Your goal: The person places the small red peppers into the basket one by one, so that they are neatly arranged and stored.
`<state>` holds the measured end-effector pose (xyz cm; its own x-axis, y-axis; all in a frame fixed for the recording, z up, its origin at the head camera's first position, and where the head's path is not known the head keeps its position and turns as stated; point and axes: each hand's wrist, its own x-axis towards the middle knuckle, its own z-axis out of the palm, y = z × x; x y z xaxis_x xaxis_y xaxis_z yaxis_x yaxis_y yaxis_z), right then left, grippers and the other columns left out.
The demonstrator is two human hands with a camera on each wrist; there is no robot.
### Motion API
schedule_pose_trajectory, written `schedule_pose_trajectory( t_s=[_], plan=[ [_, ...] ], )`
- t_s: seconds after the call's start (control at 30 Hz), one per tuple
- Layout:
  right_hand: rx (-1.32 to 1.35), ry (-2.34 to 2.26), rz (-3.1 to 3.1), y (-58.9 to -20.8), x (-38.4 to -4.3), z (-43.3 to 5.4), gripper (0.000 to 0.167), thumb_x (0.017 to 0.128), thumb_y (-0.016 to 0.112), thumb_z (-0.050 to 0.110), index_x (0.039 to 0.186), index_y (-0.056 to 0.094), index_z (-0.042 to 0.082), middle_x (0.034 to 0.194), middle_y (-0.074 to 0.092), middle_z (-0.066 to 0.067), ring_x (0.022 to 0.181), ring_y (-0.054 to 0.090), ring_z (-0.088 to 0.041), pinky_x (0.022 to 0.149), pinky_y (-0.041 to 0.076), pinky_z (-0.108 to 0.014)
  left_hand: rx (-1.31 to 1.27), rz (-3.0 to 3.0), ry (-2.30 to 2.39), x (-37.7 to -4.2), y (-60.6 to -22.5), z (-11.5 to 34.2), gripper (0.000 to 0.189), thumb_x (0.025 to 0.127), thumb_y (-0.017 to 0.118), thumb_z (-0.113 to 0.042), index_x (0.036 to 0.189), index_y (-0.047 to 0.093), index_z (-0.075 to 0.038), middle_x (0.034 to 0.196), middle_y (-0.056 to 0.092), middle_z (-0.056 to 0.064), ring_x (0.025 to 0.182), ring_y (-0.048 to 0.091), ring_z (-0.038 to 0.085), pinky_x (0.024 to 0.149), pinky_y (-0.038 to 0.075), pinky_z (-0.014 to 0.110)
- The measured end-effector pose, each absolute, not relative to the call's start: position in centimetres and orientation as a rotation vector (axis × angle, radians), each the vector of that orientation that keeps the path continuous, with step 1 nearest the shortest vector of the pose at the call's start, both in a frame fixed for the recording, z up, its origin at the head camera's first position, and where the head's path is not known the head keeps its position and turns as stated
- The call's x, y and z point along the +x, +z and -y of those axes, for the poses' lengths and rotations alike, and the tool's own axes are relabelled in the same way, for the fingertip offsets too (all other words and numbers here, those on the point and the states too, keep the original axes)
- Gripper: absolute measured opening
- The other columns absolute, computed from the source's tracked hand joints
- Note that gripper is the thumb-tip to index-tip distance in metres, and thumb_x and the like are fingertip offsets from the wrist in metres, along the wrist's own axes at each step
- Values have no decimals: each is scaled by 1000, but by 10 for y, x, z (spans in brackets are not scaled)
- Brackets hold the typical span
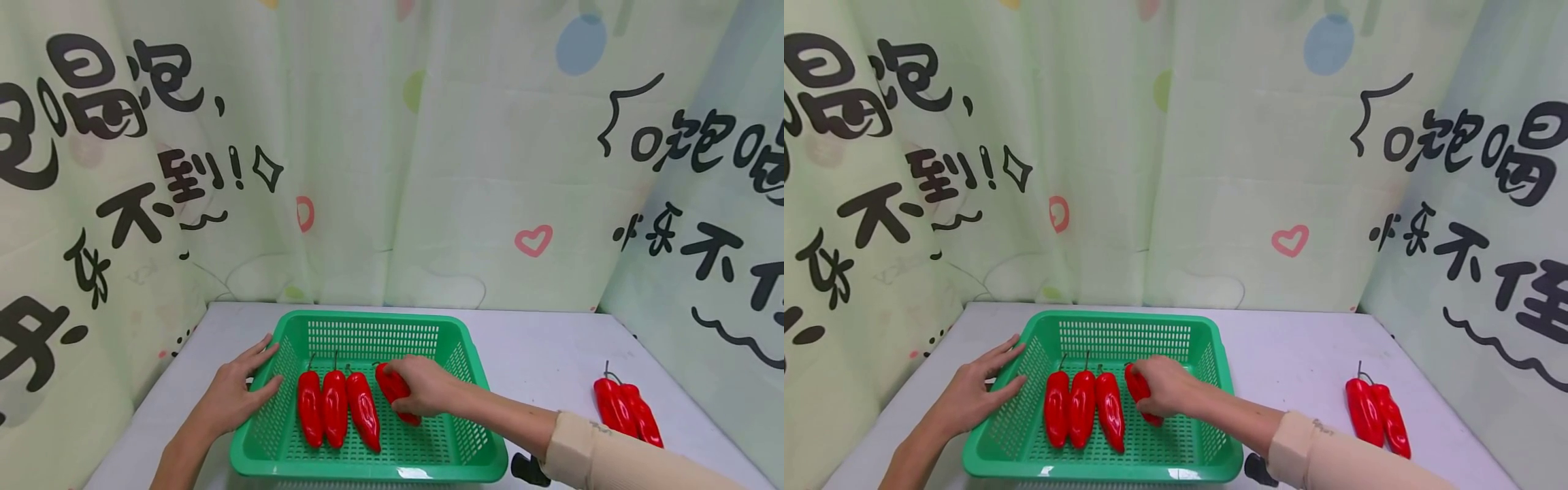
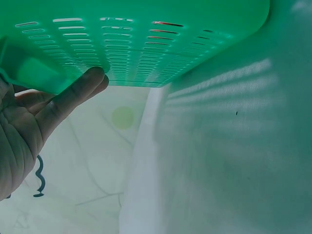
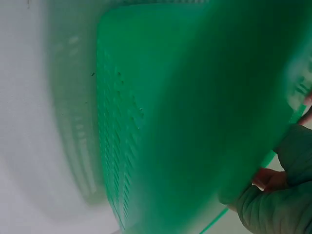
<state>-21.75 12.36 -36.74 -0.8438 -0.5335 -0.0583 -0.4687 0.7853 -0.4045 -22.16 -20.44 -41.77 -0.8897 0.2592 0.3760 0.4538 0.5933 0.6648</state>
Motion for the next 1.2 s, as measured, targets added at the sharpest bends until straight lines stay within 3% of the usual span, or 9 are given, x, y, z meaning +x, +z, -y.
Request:
schedule_pose_trajectory(
  t_s=[0.53,0.77,1.0,1.2],
  plan=[
    [-730,-502,-2783,-371,-220,-117,47,83,84,10,124,65,-3,90,64,-4,85,56,-16,62,52,-25,-583,2592,-1183,-221,-416,205,59,92,74,-10,143,53,10,154,42,30,112,67,45,75,63,42],
    [-692,-436,-2745,-369,-220,-117,47,86,83,18,126,66,-1,106,70,-6,99,62,-22,74,59,-32,-584,2595,-1163,-221,-417,204,58,92,74,-9,142,53,10,153,43,30,113,67,45,75,63,42],
    [-680,-434,-2745,-367,-221,-118,48,87,82,20,129,66,2,109,71,-7,103,63,-24,77,60,-35,-583,2592,-1183,-220,-417,204,58,91,74,-10,142,53,11,153,43,31,112,67,45,75,63,42],
    [-736,-472,-2770,-361,-221,-123,51,88,81,21,131,64,-2,107,72,-11,78,63,-16,76,59,-36,-593,2582,-1174,-221,-418,204,58,91,74,-10,142,54,11,153,43,31,111,68,45,74,63,41]
  ],
)
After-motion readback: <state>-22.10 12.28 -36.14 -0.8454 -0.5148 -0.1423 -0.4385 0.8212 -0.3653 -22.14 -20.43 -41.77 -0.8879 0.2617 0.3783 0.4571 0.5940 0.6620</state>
